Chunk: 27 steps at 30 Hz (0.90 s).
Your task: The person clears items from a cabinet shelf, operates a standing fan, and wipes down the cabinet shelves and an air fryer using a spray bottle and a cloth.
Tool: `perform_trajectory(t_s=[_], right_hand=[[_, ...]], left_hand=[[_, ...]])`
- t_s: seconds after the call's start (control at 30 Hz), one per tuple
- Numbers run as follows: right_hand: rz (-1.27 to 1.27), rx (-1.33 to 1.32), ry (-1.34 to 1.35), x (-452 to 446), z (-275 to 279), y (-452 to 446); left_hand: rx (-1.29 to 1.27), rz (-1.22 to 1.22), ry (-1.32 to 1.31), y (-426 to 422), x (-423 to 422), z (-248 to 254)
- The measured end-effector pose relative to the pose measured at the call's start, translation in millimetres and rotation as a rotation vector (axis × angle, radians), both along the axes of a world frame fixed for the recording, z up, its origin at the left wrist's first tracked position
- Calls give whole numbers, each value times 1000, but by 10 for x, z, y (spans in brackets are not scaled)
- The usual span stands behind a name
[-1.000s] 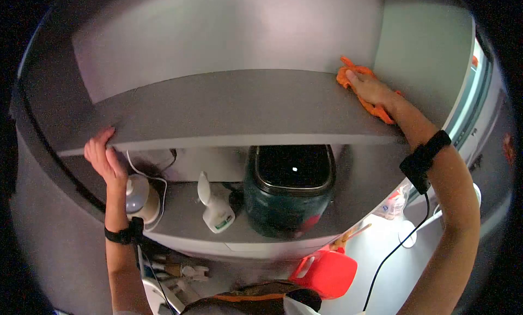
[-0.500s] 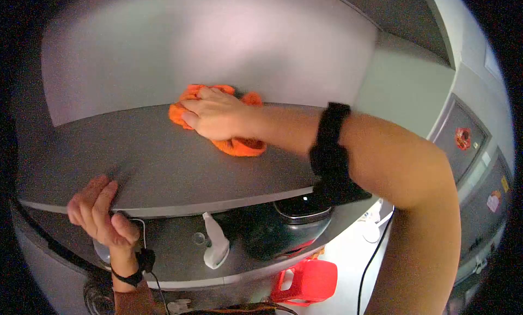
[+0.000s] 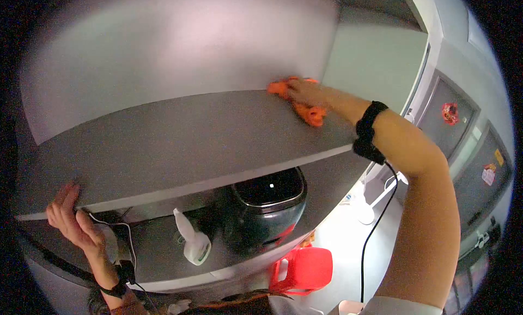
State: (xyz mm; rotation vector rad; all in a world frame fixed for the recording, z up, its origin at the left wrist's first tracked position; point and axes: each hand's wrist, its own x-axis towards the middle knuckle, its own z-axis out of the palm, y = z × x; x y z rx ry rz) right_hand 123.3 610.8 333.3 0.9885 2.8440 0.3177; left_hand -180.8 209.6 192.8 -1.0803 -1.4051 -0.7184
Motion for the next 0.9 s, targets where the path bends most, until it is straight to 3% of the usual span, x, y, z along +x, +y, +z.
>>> perform_trajectory(t_s=[0.07,0.1,0.17,0.43,0.53,0.6,0.67,0.7,0.73,0.77,0.83,0.9], right_hand=[[-310,42,-164,261,-32,418],[-304,53,-161,351,-56,468],[-117,-76,311,573,-172,435],[-340,-50,277,1438,-225,-471],[-459,-29,326,1142,-256,-574],[-343,-12,41,591,-104,-1036],[-188,-175,238,-20,-81,-1436],[102,-74,88,-247,-105,-1521],[151,-260,292,-486,-158,-1783],[440,223,107,-673,-347,-1801],[570,8,422,-915,-434,-2075],[635,-17,411,-767,-403,-2178]], left_hand=[[-5,7,-15,-15,18,3],[3,5,-21,-15,20,5],[14,-14,-35,-13,35,18],[5,-28,-32,13,12,10],[21,-32,-24,36,-4,-22],[43,-25,-13,45,-26,-14],[58,-33,-8,51,-25,-19],[62,-52,-11,49,-20,-12],[70,-61,3,49,-16,6],[85,-68,20,66,-16,31],[107,-79,37,82,-56,5],[145,-61,52,80,-75,-20]])
